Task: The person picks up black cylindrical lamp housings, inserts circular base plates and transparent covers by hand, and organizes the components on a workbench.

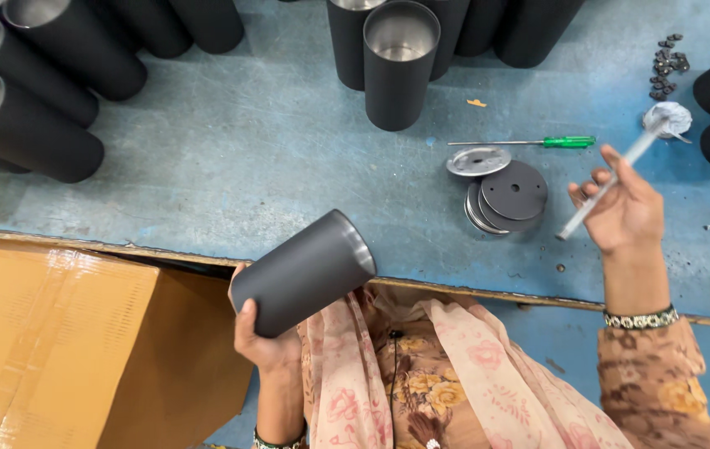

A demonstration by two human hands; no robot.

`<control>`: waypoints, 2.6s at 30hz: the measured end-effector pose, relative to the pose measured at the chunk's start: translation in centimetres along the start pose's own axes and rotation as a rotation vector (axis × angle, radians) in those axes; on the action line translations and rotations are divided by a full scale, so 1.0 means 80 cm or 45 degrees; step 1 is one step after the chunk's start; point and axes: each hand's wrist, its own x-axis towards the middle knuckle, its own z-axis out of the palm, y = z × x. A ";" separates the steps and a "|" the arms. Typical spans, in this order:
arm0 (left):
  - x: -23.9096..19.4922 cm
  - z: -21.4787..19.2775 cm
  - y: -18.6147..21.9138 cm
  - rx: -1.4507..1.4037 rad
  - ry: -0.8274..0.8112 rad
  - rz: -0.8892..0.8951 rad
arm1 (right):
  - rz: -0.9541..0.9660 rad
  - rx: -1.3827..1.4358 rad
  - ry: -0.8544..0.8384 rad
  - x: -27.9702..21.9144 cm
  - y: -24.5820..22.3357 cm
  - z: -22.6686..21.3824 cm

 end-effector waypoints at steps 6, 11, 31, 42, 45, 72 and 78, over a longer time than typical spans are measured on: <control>0.027 0.079 0.023 0.969 -0.381 0.633 | -0.066 0.153 0.325 0.001 0.041 -0.076; 0.068 0.170 0.047 1.693 -0.738 1.061 | -0.261 -0.059 0.195 -0.009 0.061 -0.065; 0.086 0.113 -0.093 1.341 -0.618 0.305 | -0.472 -0.346 0.130 -0.027 0.068 -0.019; 0.120 0.218 -0.151 1.614 -0.647 0.428 | -0.436 -0.242 0.138 -0.025 0.067 -0.024; 0.136 0.233 -0.166 1.564 -0.634 0.380 | -0.423 -0.251 0.142 -0.023 0.065 -0.019; 0.345 0.294 -0.251 1.933 -0.658 0.640 | -0.363 -0.327 0.227 -0.028 0.060 0.007; 0.372 0.316 -0.262 1.897 -0.739 0.577 | -0.362 -0.371 0.262 -0.026 0.064 0.006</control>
